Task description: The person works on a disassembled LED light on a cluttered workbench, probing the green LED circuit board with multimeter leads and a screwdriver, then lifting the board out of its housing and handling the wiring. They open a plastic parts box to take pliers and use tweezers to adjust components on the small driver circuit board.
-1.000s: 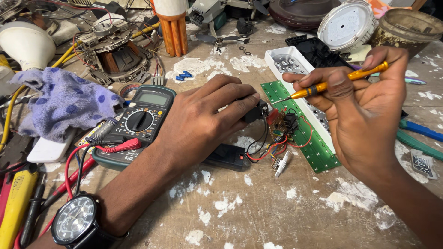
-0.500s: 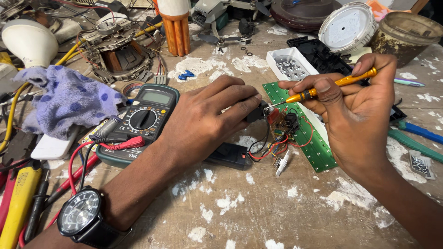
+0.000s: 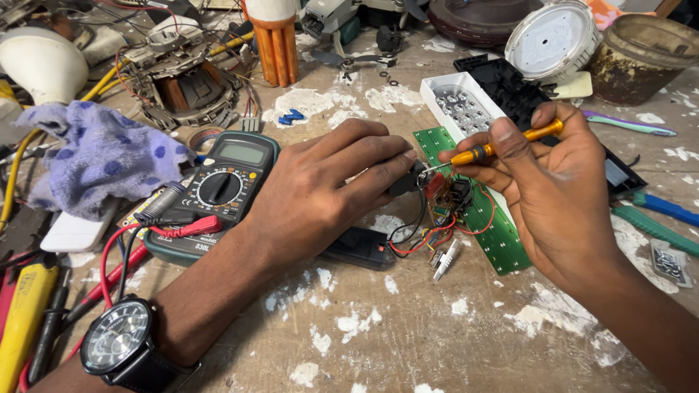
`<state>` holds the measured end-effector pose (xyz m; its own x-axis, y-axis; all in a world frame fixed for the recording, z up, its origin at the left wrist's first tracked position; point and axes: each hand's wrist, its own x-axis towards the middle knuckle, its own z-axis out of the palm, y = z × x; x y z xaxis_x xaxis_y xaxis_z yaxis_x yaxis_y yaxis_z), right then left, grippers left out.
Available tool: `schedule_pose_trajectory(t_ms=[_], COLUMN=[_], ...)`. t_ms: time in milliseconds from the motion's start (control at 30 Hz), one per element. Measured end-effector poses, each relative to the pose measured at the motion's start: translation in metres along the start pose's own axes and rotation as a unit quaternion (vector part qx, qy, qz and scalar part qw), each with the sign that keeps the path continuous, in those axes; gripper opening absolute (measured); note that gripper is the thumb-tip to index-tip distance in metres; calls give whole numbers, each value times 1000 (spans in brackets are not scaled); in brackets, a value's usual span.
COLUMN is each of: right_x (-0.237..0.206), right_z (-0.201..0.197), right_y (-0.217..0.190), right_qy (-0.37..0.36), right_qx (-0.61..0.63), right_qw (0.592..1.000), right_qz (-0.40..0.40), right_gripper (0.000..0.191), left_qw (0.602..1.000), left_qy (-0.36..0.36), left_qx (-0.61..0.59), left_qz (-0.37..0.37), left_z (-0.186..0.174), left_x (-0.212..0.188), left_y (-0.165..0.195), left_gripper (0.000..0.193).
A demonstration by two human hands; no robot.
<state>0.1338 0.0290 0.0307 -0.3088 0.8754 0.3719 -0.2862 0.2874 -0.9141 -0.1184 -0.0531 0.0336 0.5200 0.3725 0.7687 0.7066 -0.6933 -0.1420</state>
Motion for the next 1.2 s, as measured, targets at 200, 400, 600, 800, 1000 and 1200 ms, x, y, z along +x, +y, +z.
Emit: schedule_pose_trajectory(t_ms=[200,400,600,800,1000,1200], right_x=[-3,-8,-8,-7,-18,-21], right_z=[-7,-4,-4,-1,4,8], right_y=[2,1,3,5,-11,-19], right_qy=[-18,-15,-33,-41,-56,-88], right_qx=[17,3,24,3,-186,-275], right_qw=[998,999,997,996,956,905], right_qz=[-52,-46,-62,-76,-218,-312], right_gripper=[25,24,23,25,26,25], left_qw=[1000,1000,1000,1000,999,998], left_qy=[-11,-14,-11,-12,-15,-12], left_qx=[-4,-7,-5,-3,1,3], left_qz=[-20,-27,-24,-27,-46,-65], left_z=[1,2,2,3,6,8], left_x=[0,-2,-1,-2,-2,-1], left_y=[-1,-2,0,-1,-2,0], left_gripper=[44,45,43,44,44,40])
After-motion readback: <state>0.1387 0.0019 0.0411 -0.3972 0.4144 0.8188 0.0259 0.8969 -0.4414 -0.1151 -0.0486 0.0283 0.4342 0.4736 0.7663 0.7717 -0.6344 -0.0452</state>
